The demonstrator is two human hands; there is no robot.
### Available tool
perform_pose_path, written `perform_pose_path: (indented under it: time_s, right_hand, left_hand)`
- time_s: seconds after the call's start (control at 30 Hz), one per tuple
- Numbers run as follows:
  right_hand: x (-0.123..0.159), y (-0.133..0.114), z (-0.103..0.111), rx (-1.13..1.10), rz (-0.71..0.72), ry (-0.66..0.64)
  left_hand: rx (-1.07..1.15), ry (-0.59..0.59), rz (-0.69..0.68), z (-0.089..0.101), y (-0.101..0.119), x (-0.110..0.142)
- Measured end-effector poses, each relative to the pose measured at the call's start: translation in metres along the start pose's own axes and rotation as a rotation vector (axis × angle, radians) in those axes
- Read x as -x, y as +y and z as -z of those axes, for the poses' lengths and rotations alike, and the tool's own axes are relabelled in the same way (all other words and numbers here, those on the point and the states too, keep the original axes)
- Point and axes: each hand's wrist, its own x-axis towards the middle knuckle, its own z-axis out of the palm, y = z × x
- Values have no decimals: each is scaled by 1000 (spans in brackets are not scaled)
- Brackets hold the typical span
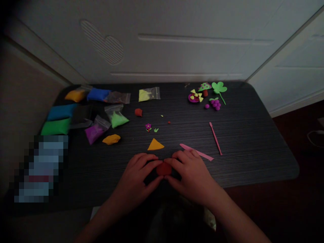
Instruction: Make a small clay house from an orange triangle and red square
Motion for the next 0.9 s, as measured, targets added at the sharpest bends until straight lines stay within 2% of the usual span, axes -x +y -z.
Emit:
perform_pose_path:
  time_s: [0.9]
  right_hand:
    - [0,2,1,-12,12,-51]
  left_hand:
    - [-26,-6,-17,2,2,0]
